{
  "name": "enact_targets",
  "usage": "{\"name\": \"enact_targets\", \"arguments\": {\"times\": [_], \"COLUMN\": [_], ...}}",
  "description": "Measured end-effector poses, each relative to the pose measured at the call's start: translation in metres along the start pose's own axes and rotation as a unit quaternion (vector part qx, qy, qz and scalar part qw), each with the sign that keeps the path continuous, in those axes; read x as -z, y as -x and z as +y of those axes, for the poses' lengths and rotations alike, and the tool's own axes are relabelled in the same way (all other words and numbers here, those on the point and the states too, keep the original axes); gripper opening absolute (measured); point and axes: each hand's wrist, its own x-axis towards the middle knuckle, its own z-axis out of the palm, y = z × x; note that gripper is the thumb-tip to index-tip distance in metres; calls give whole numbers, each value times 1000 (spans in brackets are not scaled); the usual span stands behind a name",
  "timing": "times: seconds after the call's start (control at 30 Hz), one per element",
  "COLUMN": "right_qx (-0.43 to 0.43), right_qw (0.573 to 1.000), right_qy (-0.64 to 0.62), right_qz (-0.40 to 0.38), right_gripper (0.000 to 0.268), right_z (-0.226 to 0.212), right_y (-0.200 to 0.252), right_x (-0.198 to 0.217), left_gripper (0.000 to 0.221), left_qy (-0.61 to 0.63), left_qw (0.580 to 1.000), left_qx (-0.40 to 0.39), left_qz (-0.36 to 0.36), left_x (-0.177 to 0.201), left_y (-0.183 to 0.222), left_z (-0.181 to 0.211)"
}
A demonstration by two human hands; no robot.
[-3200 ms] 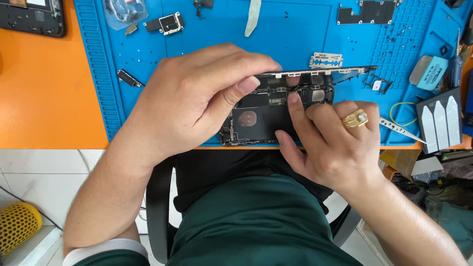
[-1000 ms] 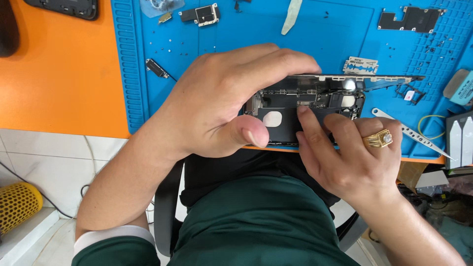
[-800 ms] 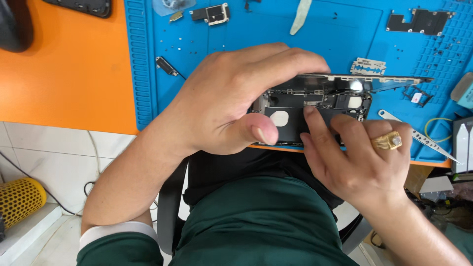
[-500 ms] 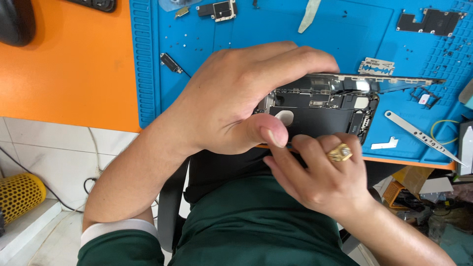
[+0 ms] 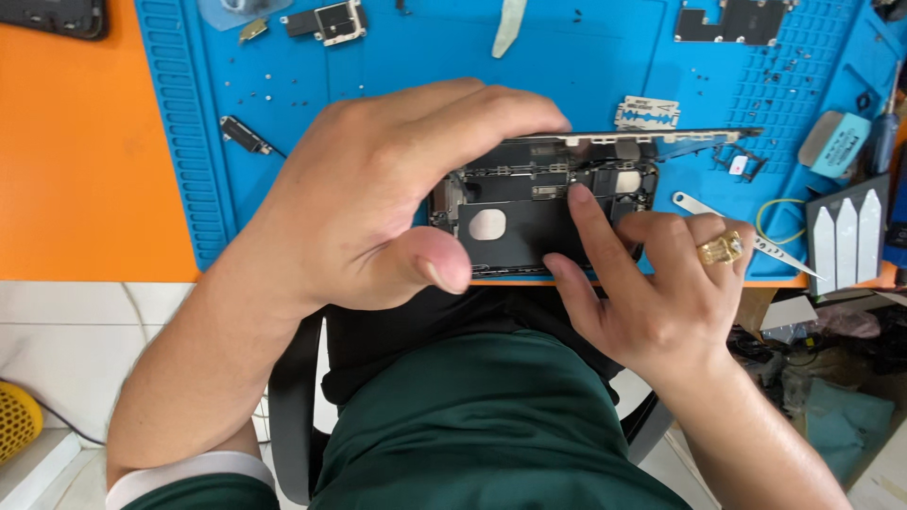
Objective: The person unpacks a new smartphone battery from its packaging and removes the protective film. They then open the back of a disassembled smartphone and place the new battery inside the device.
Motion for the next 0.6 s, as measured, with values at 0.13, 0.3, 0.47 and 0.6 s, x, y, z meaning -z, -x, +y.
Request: {"name": "enact_targets", "arguments": {"times": [0.13, 0.3, 0.47, 0.6], "right_qx": [4, -16, -53, -140], "right_qw": [1000, 999, 996, 988], "right_qy": [-13, -50, -71, -41], "right_qz": [-1, 9, -22, 40], "right_gripper": [49, 48, 62, 49], "right_z": [2, 1, 5, 35], "right_y": [-7, -8, 7, 63], "right_x": [1, 0, 11, 22], "left_gripper": [101, 103, 117, 109], "left_qy": [2, -3, -16, -69], "left_qw": [1000, 1000, 998, 995], "left_qx": [-1, -12, 57, 73], "left_qz": [1, -2, -3, 12], "left_x": [-1, -2, -3, -11], "left_y": [-1, 0, -7, 2], "left_z": [0, 3, 14, 8]}}
